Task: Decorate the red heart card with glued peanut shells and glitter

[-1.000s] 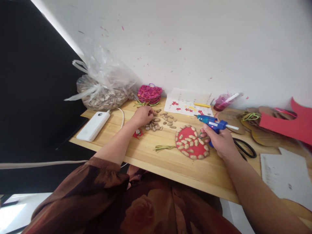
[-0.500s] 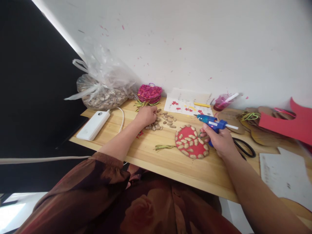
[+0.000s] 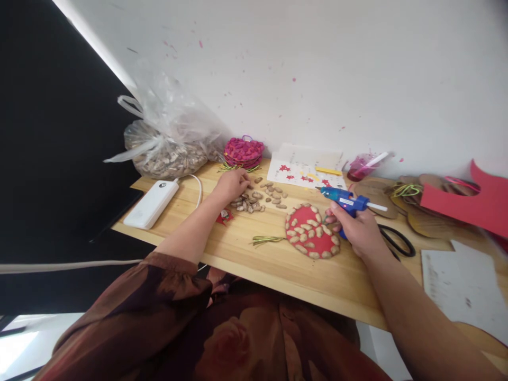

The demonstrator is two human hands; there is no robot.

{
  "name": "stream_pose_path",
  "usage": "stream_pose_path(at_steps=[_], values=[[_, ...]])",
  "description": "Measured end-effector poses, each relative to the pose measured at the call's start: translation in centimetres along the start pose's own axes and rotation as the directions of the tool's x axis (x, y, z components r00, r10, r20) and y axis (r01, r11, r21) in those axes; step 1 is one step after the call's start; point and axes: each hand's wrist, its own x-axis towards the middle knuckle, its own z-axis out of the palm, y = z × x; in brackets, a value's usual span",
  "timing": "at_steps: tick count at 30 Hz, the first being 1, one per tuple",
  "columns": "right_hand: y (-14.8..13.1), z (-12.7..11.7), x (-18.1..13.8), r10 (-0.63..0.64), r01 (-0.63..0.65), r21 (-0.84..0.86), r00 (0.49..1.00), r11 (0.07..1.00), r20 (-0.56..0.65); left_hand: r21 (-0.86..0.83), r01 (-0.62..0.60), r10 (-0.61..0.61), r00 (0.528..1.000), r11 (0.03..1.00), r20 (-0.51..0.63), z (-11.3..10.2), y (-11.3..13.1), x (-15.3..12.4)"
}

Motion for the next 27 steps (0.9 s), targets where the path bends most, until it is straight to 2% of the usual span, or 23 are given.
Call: stream_pose_path(at_steps=[16,27], values=[[-0.4,0.1,-0.2,0.029,-0.029,0.014,1.0,0.999,-0.004,-0.065,0.059,-0.066,0.991,0.996,-0.116,1.1,-0.4,0.3],[-0.2,0.1,0.1,0.023,-0.023,0.036,1.0,0.999,0.003,-0.277,0.036,-0.091,0.978,0.96,-0.188,1.3,-0.2,0.1]])
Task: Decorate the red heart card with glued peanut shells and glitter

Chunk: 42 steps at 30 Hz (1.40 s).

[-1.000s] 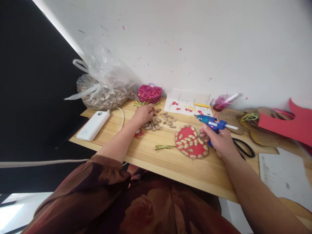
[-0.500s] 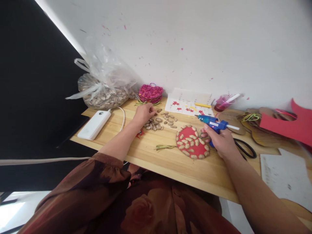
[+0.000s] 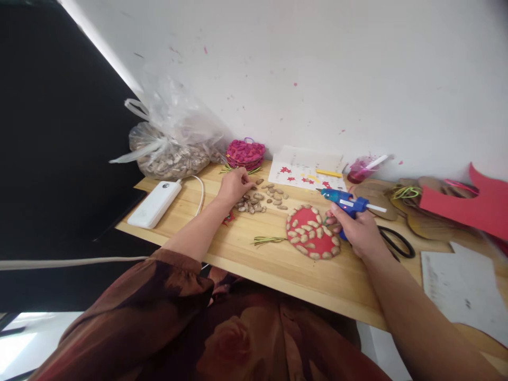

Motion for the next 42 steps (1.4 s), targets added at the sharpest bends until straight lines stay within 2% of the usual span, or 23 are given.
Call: stream_pose_path(at_steps=[6,11,15,19,23,26,30,36,39,42], values=[[0.1,0.0,0.0,-0.003,0.003,0.004,1.0,1.0,-0.011,-0.289,0.038,-0.054,0.997,0.957,-0.048,-0.9,-0.3,0.2],[-0.1,0.1,-0.2,0.002,0.0,0.053,0.999,0.999,-0.047,-0.549,0.094,-0.057,0.995,0.83,0.085,-2.1,0.3,-0.3],[-0.6,0.0,-0.5,0.019,-0.01,0.143,0.998,0.99,-0.062,-0.638,0.117,0.014,0.981,0.761,0.196,-2.7,2.4,-1.8],[-1.5,0.1,-1.2,0.058,-0.057,0.197,0.998,0.979,0.003,-0.623,0.093,0.075,0.968,0.777,0.238,-2.5,5.5,-4.0],[-2.4,0.3,-2.2,-0.011,-0.01,0.218,0.996,0.976,0.094,-0.535,-0.092,0.209,0.964,0.84,0.162,-1.1,8.3,-5.8],[-2.6,0.3,-2.5,-0.05,0.016,0.273,0.992,0.962,0.116,-0.464,-0.223,0.321,0.936,0.857,0.144,0.2,10.1,-6.8],[-2.4,0.1,-2.5,-0.034,-0.012,0.265,0.986,0.964,0.166,-0.436,-0.296,0.404,0.897,0.85,0.179,1.6,12.1,-7.7],[-2.6,0.1,-2.7,-0.04,-0.011,0.226,0.975,0.974,0.217,-0.395,-0.391,0.474,0.869,0.831,0.138,3.0,13.2,-8.4],[-2.6,0.1,-2.6,-0.088,0.05,0.182,0.975,0.982,0.205,-0.326,-0.428,0.481,0.87,0.843,0.104,3.4,13.2,-8.5],[-2.3,0.1,-2.4,-0.15,0.133,0.112,0.975,0.985,0.164,-0.227,-0.503,0.528,0.847,0.834,0.065,3.6,13.0,-8.6]])
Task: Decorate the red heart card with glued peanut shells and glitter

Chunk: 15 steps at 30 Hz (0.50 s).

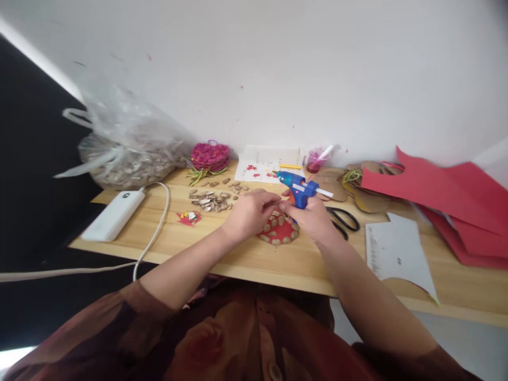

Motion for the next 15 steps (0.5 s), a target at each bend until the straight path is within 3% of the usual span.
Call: stream_pose_path(at_steps=[7,11,15], values=[[0.4,0.0,0.1,-0.047,0.045,-0.062,0.998,0.997,-0.043,0.331,-0.115,0.073,0.988,0.937,0.137,0.9,0.6,0.1],[0.5,0.2,0.0,-0.059,0.055,-0.042,0.993,0.998,-0.1,0.343,-0.129,0.094,0.989,0.93,0.115,1.3,0.9,0.2],[0.5,0.7,-0.2,0.004,0.006,0.085,0.993,0.996,-0.117,0.341,-0.174,0.163,0.985,0.924,0.06,1.3,0.6,-0.1]])
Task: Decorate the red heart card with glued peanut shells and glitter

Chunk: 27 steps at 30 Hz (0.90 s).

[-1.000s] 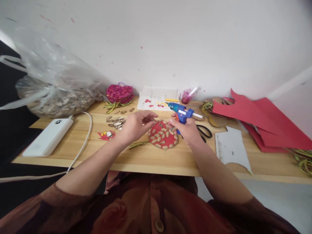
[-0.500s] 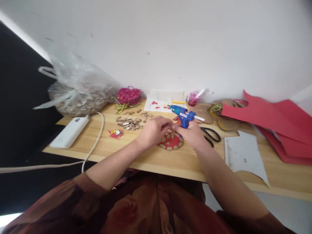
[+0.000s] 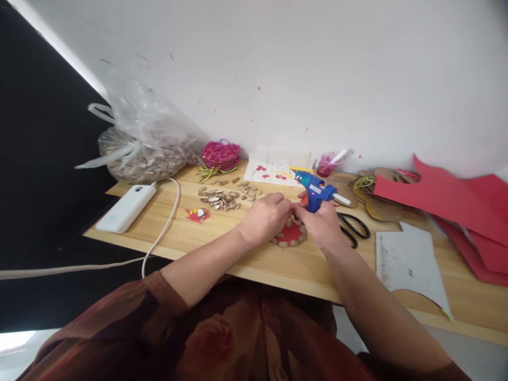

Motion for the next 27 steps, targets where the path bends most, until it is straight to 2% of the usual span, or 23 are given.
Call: stream_pose_path(at_steps=[5,7,9,11,13,15,18,20,23,27], values=[[-0.3,0.6,-0.3,0.077,-0.072,0.14,0.997,0.988,-0.031,0.019,-0.096,0.098,0.99,0.995,-0.1,0.3,-0.4,-0.3],[-0.3,0.8,-0.3,0.099,-0.09,0.168,0.994,0.982,-0.046,-0.03,-0.112,0.107,0.986,0.993,-0.125,0.2,-0.3,-0.3],[-0.3,0.7,-0.3,0.097,-0.087,0.18,0.994,0.98,-0.048,-0.175,-0.042,0.015,0.988,0.984,-0.152,0.0,-0.1,-0.1],[-0.2,0.5,-0.1,0.082,-0.069,0.179,0.995,0.981,-0.064,-0.398,0.103,-0.175,0.973,0.912,-0.15,-0.4,0.1,0.2],[-0.1,0.2,0.1,0.074,-0.055,0.187,0.993,0.981,-0.097,-0.646,0.255,-0.39,0.918,0.719,-0.073,-0.7,0.1,0.4],[-0.2,-0.1,0.3,0.082,-0.057,0.226,0.991,0.972,-0.104,-0.83,0.368,-0.524,0.845,0.42,0.11,-0.8,-0.1,0.6],[-0.6,-0.3,0.4,0.1,-0.082,0.307,0.994,0.948,-0.043,-0.876,0.479,-0.518,0.737,-0.052,0.434,-0.5,-0.3,0.7],[-0.9,-0.2,0.4,0.103,-0.092,0.339,0.995,0.936,-0.015,-0.81,0.517,-0.468,0.663,-0.277,0.584,-0.2,-0.1,0.8],[-1.1,0.0,0.2,0.078,-0.069,0.359,0.997,0.931,-0.012,-0.711,0.528,-0.395,0.595,-0.464,0.7,-0.1,0.7,0.8],[-1.2,0.0,0.1,0.054,-0.069,0.361,0.997,0.93,0.051,-0.643,0.538,-0.263,0.618,-0.545,0.741,-0.3,1.6,1.0]])
